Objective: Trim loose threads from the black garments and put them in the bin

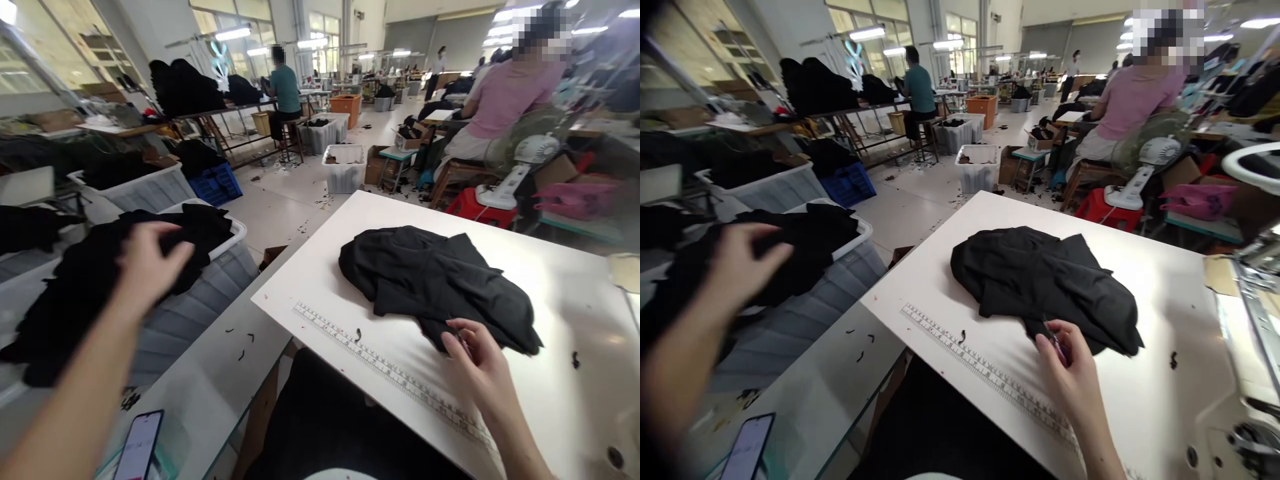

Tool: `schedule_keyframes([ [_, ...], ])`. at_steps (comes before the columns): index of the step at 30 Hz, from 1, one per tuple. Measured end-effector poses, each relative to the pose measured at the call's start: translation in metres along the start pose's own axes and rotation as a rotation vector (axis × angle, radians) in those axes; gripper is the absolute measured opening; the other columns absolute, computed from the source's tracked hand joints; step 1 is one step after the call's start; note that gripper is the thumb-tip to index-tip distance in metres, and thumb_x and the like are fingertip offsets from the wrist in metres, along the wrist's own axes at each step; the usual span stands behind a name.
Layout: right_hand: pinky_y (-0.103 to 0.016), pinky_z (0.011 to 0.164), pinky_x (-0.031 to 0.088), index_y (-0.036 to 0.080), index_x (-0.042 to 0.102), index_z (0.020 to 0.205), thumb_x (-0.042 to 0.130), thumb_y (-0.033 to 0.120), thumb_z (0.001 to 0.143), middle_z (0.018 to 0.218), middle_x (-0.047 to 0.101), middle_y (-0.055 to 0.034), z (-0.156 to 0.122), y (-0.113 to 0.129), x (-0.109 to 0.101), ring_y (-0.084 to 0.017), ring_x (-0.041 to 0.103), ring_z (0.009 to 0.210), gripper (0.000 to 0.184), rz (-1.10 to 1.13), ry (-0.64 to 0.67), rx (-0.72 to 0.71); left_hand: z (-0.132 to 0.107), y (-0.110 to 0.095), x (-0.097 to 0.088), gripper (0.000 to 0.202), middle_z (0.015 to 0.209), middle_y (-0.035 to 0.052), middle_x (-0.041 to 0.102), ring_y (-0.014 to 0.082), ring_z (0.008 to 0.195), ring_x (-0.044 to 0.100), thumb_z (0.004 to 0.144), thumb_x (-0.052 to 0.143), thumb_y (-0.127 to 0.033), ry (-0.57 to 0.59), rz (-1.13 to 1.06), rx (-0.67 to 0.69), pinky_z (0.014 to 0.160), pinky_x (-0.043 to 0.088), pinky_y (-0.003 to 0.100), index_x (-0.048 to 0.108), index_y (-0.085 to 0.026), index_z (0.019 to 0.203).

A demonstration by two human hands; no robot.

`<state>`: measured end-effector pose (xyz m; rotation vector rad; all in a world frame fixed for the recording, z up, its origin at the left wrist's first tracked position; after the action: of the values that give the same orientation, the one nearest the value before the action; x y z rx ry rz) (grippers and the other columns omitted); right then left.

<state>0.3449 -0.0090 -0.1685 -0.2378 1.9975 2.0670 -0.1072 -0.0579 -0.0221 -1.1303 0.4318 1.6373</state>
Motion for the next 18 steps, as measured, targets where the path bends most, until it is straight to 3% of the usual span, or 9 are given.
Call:
schedule_keyframes([
  [2,-0.023,0.047,0.032,0.019,0.056,0.089,0.061,0.050,0.077,0.059,0.039,0.0044,0.001,0.001,0.000,-0.012,0.036,0.051,0.034,-0.051,-0.023,-0.022,-0.015,-0.043,0.047,0.018,0.111,0.0100,0.060,0.0265,0.110,0.053,0.084,0.053,-0.021,0.149,-0.098,0.086,0.094,0.040,0.048,0.058,-0.015,0.099],
  [4,-0.024,0.046,0.032,0.018,0.055,0.084,0.057,0.051,0.077,0.058,0.042,0.0033,0.001,0.001,0.000,-0.013,0.036,0.050,0.034,-0.070,-0.042,-0.024,-0.039,-0.101,0.092,0.017,0.115,0.0081,0.060,0.0256,0.114,0.051,0.082,0.052,-0.020,0.281,-0.207,0.217,0.096,0.038,0.044,0.059,-0.020,0.098],
  [6,-0.025,0.047,0.033,0.018,0.055,0.081,0.054,0.052,0.078,0.058,0.044,0.0021,-0.002,-0.001,-0.001,-0.014,0.037,0.051,0.034,-0.089,-0.059,-0.024,-0.060,-0.156,0.124,0.024,0.124,0.0069,0.057,0.0253,0.119,0.048,0.082,0.054,-0.024,0.355,-0.291,0.331,0.100,0.034,0.044,0.057,-0.023,0.106],
  [8,-0.025,0.047,0.034,0.019,0.056,0.079,0.052,0.051,0.079,0.058,0.044,0.0021,-0.006,-0.003,-0.001,-0.014,0.038,0.050,0.033,-0.105,-0.076,-0.025,-0.071,-0.195,0.142,0.035,0.127,0.0085,0.055,0.0267,0.120,0.046,0.080,0.060,-0.028,0.399,-0.341,0.400,0.100,0.033,0.045,0.054,-0.023,0.114],
  [10,-0.024,0.046,0.033,0.019,0.056,0.080,0.051,0.050,0.081,0.058,0.042,0.0028,-0.010,-0.007,-0.001,-0.013,0.038,0.050,0.032,-0.120,-0.086,-0.023,-0.071,-0.213,0.151,0.036,0.119,0.0116,0.059,0.0290,0.114,0.050,0.079,0.062,-0.027,0.413,-0.356,0.411,0.095,0.035,0.045,0.054,-0.019,0.113],
  [13,-0.024,0.045,0.032,0.019,0.056,0.081,0.050,0.050,0.082,0.056,0.040,0.0043,-0.012,-0.009,-0.001,-0.013,0.037,0.047,0.031,-0.188,-0.084,-0.024,-0.063,-0.216,0.149,0.008,0.094,0.0084,0.064,0.0265,0.096,0.057,0.082,0.055,-0.017,0.416,-0.367,0.408,0.086,0.038,0.043,0.057,-0.018,0.090],
  [15,-0.024,0.046,0.032,0.019,0.058,0.087,0.052,0.050,0.081,0.056,0.041,0.0045,-0.007,-0.004,-0.003,-0.012,0.039,0.046,0.032,-0.265,-0.098,-0.046,-0.063,-0.213,0.137,0.005,0.085,0.0043,0.063,0.0233,0.089,0.057,0.083,0.053,-0.015,0.426,-0.386,0.434,0.085,0.038,0.041,0.054,-0.019,0.080],
  [18,-0.024,0.049,0.034,0.021,0.054,0.119,0.056,0.050,0.080,0.061,0.045,0.0048,0.010,0.012,-0.006,-0.013,0.045,0.048,0.049,-0.380,-0.109,-0.103,-0.067,-0.210,0.107,0.007,0.090,0.0045,0.060,0.0231,0.096,0.055,0.086,0.049,-0.021,0.360,-0.468,0.502,0.092,0.036,0.042,0.050,-0.020,0.080],
])
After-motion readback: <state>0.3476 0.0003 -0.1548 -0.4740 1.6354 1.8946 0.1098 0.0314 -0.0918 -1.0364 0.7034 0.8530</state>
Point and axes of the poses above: each hand's wrist, its own z-axis towards the middle knuckle, its own x-axis out of the palm, y = z × x, the point moved 5 cm from there along z, towards the middle knuckle
